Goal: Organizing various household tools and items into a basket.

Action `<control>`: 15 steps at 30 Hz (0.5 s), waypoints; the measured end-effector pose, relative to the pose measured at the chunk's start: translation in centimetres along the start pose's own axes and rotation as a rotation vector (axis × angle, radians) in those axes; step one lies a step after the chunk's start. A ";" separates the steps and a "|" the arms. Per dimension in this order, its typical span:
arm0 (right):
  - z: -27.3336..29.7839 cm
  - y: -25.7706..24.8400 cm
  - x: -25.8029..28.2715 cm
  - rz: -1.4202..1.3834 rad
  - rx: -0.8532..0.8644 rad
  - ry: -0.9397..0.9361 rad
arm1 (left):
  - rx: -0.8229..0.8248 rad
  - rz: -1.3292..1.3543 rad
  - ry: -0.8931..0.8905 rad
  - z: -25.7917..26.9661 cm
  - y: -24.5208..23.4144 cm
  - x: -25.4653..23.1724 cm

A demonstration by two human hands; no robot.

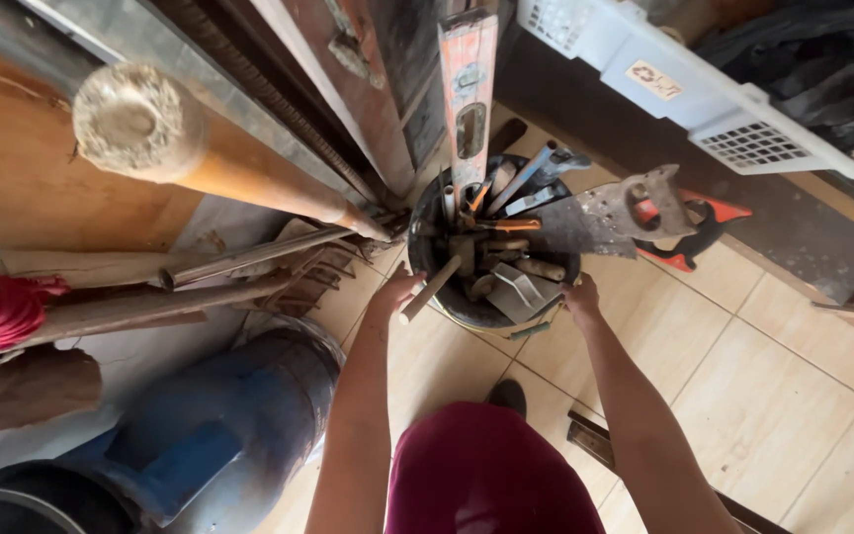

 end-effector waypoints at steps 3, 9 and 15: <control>0.1 0.4 -0.8 -0.138 0.012 0.004 | -0.063 -0.062 0.101 -0.3 0.9 -1.0; 2.4 0.8 -1.9 -0.216 0.014 -0.011 | -0.382 -0.276 0.330 0.7 0.1 -0.6; 6.5 0.9 -7.0 -0.347 0.021 0.060 | -0.441 -0.448 0.293 2.5 0.1 1.2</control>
Point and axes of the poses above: each hand's wrist, its own z-axis away from the middle knuckle, its own y-axis out of the palm, x = y × z, the point moved 7 cm from there along -z, towards the middle knuckle, and after that the axes turned 10 degrees about -z, right-handed, at the moved point
